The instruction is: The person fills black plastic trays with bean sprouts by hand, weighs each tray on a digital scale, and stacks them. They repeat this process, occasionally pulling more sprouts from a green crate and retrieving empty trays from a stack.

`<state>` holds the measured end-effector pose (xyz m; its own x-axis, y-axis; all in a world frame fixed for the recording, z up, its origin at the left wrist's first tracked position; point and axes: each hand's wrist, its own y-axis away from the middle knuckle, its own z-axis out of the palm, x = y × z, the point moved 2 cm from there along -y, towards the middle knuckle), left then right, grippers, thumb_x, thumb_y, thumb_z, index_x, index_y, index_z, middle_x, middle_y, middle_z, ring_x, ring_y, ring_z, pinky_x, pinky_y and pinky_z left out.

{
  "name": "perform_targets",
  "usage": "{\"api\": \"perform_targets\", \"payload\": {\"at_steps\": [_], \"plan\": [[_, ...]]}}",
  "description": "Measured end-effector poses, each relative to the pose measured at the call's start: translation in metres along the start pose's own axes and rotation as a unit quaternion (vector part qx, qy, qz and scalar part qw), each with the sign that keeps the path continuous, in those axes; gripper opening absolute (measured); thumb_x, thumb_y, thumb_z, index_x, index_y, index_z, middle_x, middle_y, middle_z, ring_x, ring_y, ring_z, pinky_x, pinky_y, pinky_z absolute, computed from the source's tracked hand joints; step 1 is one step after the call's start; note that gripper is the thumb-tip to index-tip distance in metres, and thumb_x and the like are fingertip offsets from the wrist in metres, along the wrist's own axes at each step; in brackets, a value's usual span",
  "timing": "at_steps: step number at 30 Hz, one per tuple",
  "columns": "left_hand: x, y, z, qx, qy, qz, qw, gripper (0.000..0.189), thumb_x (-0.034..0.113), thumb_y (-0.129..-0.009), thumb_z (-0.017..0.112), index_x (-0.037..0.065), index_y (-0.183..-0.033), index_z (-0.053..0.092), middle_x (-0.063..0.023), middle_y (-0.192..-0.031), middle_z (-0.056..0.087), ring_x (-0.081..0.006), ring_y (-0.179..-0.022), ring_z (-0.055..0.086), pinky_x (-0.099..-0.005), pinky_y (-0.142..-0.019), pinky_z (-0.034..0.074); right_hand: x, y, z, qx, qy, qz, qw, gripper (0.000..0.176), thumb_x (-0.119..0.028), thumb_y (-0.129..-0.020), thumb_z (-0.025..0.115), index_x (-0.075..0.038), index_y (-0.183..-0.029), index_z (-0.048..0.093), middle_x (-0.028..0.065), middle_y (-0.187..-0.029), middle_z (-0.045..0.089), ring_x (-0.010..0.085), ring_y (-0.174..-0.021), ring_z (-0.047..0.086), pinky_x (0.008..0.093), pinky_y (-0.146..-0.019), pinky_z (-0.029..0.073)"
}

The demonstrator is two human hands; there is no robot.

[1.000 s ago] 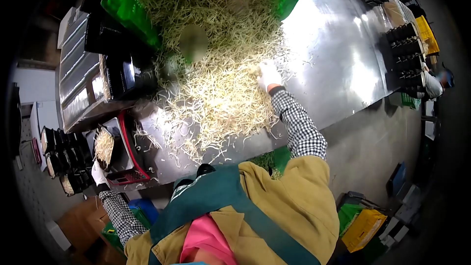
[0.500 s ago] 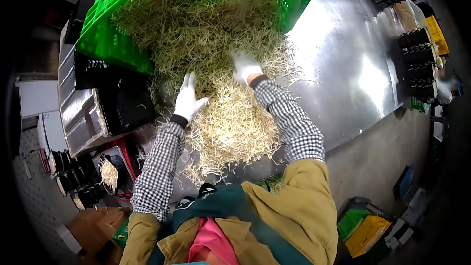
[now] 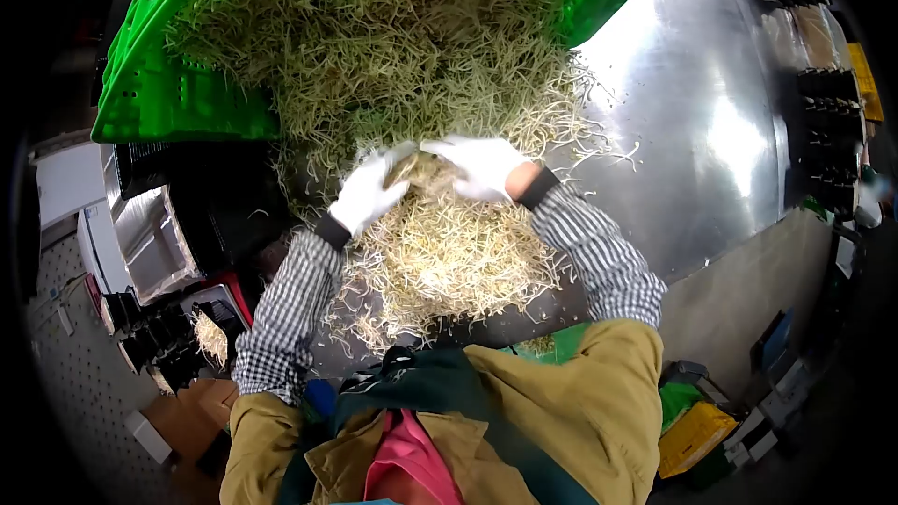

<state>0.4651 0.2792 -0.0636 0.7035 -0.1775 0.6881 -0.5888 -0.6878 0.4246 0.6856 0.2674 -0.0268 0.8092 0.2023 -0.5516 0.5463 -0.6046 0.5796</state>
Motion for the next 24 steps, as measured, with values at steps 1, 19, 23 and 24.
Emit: {"api": "perform_targets", "payload": {"at_steps": [1,19,23,24], "plan": [[-0.011,0.005,0.005,0.087,-0.073,0.053,0.992,0.083,0.049,-0.082,0.066,0.009,-0.148,0.037,-0.0243,-0.138,0.049,-0.036,-0.117,0.058,-0.0451,-0.097,0.051,0.013,0.007,0.011,0.132,0.092,-0.049,0.986,0.095,-0.042,-0.075,0.075,-0.016,-0.153,0.027,0.0196,-0.146,0.042,0.0308,-0.111,0.059,0.0378,-0.088,0.054],[-0.02,0.107,0.062,0.062,-0.024,0.142,0.988,0.067,-0.009,-0.075,0.053,0.017,-0.137,0.053,-0.0171,-0.144,0.046,-0.0346,-0.134,0.044,-0.0385,-0.111,0.038,-0.034,0.048,0.116,0.243,0.092,-0.081,0.962,0.08,-0.018,-0.072,0.067,-0.013,-0.147,0.039,0.0156,-0.141,0.047,0.0332,-0.12,0.052,0.0443,-0.102,0.043],[-0.006,0.166,0.081,0.029,-0.048,0.118,0.991,0.076,0.012,-0.075,0.07,0.009,-0.145,0.04,-0.0204,-0.149,0.04,-0.0356,-0.138,0.039,-0.0411,-0.114,0.034,-0.072,0.086,0.143,0.247,0.054,-0.135,0.958,0.078,-0.017,-0.073,0.068,-0.013,-0.146,0.04,0.015,-0.137,0.051,0.0316,-0.117,0.054,0.0422,-0.1,0.045],[0.0,0.176,0.081,0.089,-0.045,0.133,0.986,0.091,0.024,-0.073,0.079,0.005,-0.149,0.034,-0.023,-0.151,0.036,-0.037,-0.14,0.036,-0.0423,-0.115,0.031,-0.079,0.089,0.147,0.29,0.081,-0.128,0.945,0.078,-0.017,-0.073,0.069,-0.013,-0.145,0.041,0.015,-0.136,0.052,0.0313,-0.117,0.054,0.0419,-0.099,0.046]]}}
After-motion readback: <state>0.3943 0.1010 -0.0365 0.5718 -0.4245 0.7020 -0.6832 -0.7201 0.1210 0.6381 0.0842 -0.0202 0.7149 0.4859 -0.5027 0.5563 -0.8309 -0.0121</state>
